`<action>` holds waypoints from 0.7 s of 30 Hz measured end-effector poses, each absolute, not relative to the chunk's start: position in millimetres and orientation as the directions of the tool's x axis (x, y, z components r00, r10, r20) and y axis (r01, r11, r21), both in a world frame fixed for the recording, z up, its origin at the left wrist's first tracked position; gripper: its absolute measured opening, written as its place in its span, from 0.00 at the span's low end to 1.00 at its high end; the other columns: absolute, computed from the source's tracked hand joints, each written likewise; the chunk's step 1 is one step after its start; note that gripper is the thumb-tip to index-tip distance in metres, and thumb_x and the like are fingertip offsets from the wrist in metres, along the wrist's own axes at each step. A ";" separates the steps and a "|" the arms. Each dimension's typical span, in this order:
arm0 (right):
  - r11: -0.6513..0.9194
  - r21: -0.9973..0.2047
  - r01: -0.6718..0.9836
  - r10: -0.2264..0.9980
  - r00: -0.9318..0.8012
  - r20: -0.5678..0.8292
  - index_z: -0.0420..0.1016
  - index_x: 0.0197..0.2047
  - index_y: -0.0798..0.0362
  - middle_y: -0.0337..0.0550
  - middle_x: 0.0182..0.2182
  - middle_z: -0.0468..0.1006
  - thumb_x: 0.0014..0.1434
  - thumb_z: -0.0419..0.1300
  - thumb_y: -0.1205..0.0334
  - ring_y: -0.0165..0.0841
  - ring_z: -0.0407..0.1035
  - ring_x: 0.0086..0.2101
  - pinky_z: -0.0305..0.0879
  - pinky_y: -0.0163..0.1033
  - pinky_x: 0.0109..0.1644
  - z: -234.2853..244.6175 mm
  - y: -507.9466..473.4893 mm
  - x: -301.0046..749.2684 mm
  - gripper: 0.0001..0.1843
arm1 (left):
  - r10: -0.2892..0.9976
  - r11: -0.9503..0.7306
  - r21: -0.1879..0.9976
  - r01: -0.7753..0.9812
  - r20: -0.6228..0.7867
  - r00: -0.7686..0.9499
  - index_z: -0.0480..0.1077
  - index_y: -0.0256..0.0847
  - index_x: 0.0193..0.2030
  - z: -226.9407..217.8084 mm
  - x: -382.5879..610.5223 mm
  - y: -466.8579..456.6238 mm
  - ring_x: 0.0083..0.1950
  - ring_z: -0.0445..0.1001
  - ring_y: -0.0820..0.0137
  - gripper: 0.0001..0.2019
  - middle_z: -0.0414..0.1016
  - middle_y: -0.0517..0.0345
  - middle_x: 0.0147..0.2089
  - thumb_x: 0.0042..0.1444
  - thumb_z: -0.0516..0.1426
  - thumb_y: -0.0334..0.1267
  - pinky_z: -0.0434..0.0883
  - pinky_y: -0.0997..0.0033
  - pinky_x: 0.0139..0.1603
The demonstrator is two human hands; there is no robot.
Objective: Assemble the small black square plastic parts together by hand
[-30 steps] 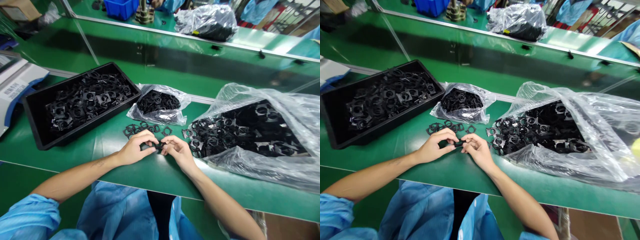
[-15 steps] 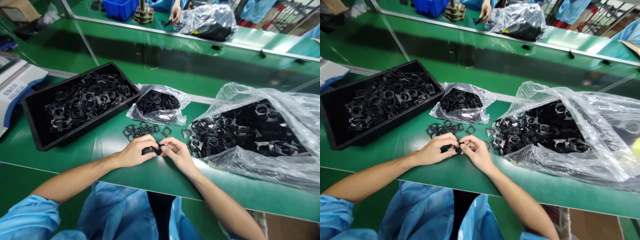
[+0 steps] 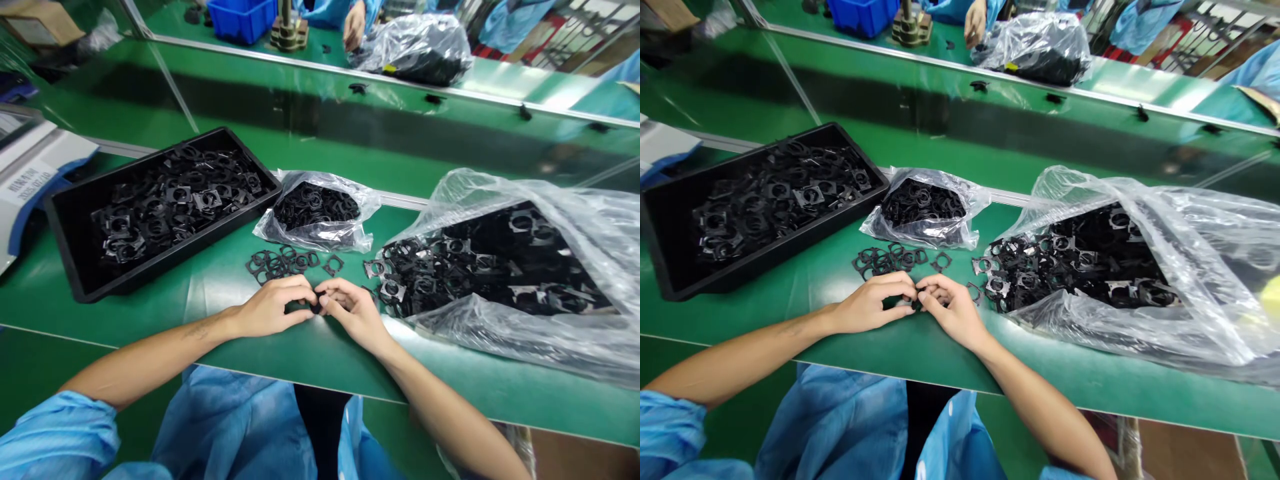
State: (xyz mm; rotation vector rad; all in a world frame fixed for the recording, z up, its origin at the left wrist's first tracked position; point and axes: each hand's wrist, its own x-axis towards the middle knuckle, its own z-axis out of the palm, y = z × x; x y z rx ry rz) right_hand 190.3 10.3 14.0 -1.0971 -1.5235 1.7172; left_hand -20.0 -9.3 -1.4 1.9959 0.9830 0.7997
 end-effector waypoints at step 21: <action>-0.185 -0.981 0.064 0.857 -0.478 -0.193 0.78 0.41 0.52 0.38 0.26 0.76 0.60 0.67 0.45 0.31 0.72 0.28 0.70 0.37 0.36 14.4 11.2 189.2 0.18 | 0.842 -0.427 0.847 0.317 0.244 0.481 0.75 0.38 0.40 -0.6 -18.6 -10.2 0.38 0.75 0.70 0.05 0.77 0.54 0.37 0.65 0.58 0.34 0.73 0.72 0.42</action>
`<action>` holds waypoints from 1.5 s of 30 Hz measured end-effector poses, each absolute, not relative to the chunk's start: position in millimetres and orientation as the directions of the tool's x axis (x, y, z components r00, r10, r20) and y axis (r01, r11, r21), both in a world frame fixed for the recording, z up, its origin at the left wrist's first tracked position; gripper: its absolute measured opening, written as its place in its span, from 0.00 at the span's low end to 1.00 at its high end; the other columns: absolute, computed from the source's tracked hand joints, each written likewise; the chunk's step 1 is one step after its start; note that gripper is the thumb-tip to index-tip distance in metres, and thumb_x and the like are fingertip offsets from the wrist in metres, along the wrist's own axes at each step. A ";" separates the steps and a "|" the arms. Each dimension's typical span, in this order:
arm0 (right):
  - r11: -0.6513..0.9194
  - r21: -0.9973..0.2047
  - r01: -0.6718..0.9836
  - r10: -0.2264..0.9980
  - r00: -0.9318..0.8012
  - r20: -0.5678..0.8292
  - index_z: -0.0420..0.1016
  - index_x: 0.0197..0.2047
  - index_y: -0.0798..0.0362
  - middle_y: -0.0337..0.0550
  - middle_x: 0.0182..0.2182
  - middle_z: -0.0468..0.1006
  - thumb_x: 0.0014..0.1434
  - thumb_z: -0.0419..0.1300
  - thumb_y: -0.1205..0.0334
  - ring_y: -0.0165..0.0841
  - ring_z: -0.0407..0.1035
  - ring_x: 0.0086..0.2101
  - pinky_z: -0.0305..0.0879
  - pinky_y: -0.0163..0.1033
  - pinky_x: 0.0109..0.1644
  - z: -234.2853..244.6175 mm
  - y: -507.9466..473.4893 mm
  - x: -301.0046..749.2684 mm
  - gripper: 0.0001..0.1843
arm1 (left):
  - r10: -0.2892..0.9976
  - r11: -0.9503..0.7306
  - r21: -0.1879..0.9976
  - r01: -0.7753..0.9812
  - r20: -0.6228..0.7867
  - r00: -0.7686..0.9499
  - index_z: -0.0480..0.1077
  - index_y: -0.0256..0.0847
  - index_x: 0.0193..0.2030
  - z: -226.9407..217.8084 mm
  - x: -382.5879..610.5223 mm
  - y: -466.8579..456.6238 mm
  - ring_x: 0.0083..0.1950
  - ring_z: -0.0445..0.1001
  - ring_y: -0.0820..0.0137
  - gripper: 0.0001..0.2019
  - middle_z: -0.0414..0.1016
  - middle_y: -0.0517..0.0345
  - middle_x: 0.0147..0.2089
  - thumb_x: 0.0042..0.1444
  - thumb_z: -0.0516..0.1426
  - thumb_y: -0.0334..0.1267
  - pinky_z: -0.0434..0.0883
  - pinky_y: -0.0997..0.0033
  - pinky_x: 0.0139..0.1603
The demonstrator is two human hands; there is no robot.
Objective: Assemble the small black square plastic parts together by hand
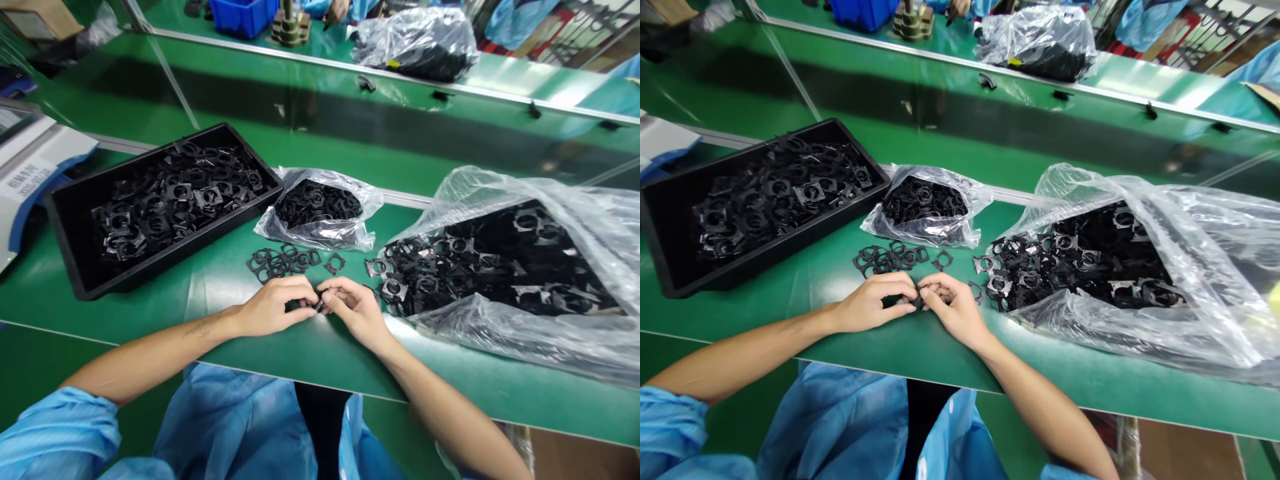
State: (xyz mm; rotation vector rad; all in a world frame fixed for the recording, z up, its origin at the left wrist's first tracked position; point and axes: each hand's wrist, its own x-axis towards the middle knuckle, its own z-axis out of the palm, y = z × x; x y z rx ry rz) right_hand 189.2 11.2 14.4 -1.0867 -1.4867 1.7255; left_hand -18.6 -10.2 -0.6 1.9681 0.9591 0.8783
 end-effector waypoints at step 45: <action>-0.215 -0.975 0.048 0.868 -0.448 -0.213 0.76 0.31 0.53 0.35 0.20 0.73 0.53 0.72 0.42 0.27 0.67 0.22 0.62 0.34 0.29 18.3 11.6 186.8 0.22 | 0.974 -0.087 0.992 0.095 0.065 0.217 0.74 0.37 0.34 -2.1 -20.5 -1.7 0.29 0.71 0.75 0.07 0.75 0.61 0.29 0.61 0.61 0.38 0.70 0.78 0.33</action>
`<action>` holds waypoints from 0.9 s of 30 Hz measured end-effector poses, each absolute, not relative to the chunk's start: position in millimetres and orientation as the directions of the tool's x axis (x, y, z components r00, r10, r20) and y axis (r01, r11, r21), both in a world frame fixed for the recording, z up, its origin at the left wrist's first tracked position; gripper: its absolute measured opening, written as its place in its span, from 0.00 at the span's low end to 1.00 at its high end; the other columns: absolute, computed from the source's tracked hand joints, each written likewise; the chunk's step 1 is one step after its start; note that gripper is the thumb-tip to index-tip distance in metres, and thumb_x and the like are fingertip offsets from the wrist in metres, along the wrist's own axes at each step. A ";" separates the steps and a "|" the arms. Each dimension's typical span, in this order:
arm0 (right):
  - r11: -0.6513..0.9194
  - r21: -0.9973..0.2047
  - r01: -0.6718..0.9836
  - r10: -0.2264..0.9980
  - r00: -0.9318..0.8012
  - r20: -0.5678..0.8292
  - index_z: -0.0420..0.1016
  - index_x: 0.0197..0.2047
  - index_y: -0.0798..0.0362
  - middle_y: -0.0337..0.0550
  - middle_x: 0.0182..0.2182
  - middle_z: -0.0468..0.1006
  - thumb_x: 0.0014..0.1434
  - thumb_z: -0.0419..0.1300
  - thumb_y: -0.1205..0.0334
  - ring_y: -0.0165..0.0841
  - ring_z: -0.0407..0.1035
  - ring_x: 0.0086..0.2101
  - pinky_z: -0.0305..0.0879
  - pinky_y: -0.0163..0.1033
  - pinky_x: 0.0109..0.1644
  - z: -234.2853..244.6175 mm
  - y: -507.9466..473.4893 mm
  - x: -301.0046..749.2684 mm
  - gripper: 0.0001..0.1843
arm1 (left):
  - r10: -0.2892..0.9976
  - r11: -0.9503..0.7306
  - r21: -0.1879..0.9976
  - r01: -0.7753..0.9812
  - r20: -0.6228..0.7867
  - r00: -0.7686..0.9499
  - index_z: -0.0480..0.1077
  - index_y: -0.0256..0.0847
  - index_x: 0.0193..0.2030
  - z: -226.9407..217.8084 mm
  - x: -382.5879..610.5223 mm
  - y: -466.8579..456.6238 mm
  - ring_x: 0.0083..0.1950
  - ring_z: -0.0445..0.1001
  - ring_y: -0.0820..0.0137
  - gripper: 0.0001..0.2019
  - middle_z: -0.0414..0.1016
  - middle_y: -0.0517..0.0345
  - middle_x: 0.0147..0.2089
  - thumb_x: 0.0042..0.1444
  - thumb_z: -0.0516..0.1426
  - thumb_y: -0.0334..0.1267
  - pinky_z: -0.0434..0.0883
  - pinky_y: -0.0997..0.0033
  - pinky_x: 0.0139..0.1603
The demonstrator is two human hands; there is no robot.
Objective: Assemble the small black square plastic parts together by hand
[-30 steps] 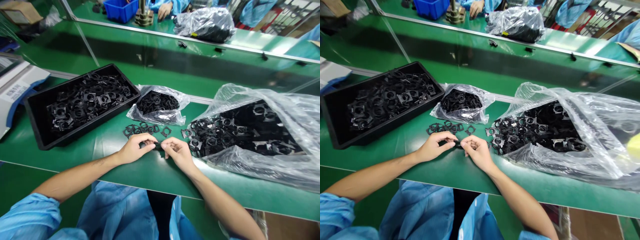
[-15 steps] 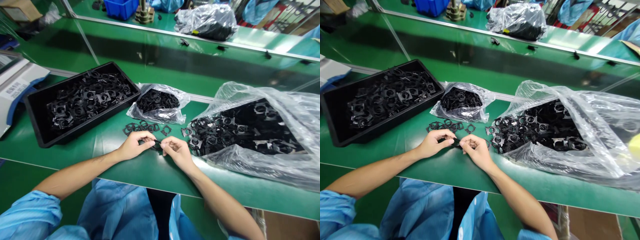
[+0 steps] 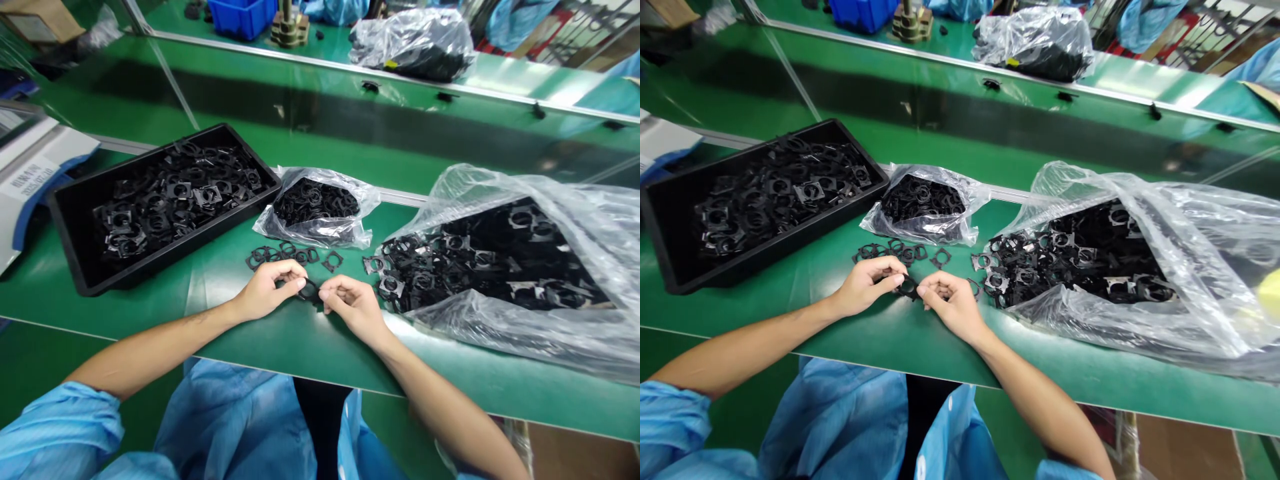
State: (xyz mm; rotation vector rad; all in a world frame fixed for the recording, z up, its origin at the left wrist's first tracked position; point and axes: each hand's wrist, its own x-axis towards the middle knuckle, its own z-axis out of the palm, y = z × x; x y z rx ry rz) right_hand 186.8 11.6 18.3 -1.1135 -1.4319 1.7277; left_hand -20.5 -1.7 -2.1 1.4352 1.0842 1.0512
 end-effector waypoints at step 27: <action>-0.169 -0.983 0.074 0.875 -0.447 -0.184 0.75 0.30 0.52 0.35 0.21 0.72 0.56 0.70 0.44 0.28 0.67 0.22 0.63 0.35 0.29 17.7 10.3 186.8 0.19 | 0.975 -0.056 0.992 0.112 0.031 0.219 0.74 0.37 0.34 -1.4 -20.3 -1.7 0.30 0.70 0.74 0.11 0.75 0.60 0.30 0.61 0.61 0.43 0.70 0.75 0.34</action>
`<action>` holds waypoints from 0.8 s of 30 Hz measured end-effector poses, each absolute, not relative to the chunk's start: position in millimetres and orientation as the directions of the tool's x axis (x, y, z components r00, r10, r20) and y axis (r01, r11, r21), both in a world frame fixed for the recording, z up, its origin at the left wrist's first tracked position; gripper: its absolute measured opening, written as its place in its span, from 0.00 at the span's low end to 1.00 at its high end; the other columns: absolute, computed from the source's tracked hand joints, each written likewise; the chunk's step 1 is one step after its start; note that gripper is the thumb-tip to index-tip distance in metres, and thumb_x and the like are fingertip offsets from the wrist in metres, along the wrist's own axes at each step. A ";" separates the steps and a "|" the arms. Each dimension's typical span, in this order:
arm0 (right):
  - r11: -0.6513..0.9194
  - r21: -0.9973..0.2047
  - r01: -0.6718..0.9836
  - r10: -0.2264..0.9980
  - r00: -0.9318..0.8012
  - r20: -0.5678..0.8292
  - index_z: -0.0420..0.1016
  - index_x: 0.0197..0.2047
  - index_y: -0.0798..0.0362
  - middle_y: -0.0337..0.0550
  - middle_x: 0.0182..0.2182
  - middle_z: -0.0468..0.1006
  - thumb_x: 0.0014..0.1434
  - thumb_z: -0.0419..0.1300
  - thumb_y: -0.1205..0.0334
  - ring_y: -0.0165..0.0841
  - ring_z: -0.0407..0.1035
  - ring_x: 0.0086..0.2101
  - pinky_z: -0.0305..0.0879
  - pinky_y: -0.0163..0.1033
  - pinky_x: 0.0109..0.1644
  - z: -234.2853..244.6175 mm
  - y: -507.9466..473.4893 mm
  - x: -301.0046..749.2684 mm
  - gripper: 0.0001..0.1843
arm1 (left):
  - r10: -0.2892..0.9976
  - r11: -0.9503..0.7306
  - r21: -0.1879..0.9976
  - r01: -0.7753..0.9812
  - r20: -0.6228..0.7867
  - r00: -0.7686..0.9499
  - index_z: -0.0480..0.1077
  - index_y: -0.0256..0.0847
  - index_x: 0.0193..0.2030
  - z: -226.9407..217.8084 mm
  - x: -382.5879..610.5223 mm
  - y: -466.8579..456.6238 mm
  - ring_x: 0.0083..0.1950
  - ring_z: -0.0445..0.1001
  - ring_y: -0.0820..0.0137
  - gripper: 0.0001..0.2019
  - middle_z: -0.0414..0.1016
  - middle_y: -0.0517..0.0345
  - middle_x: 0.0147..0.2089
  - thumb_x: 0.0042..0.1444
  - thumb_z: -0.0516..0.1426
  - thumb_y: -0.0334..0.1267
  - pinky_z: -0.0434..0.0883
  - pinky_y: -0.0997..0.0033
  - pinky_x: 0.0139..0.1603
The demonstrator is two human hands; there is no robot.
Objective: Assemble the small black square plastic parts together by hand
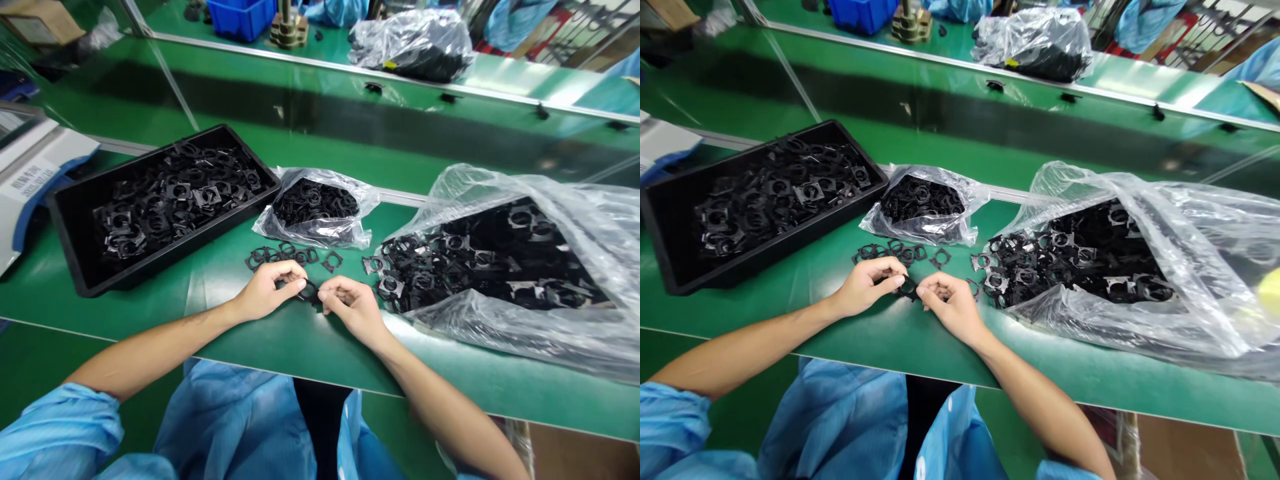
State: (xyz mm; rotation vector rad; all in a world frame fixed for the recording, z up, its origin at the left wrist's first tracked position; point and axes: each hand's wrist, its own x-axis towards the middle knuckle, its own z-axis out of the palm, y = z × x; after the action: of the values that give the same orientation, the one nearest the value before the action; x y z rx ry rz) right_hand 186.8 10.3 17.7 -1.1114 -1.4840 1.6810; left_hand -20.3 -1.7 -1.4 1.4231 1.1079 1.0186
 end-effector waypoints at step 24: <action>-0.074 -0.988 0.136 0.890 -0.437 -0.126 0.72 0.31 0.51 0.36 0.22 0.73 0.62 0.63 0.54 0.30 0.67 0.25 0.64 0.36 0.34 19.2 4.1 187.3 0.12 | 0.968 0.067 0.998 -0.003 -0.065 0.242 0.76 0.36 0.33 0.3 -19.7 -0.9 0.30 0.76 0.72 0.16 0.79 0.56 0.29 0.57 0.66 0.50 0.74 0.75 0.33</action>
State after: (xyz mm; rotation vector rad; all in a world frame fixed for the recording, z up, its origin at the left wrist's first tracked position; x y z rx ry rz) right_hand 187.3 4.1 19.2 -1.1207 -1.5865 1.5701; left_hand -19.7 -0.9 0.3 1.2580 1.0508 0.9863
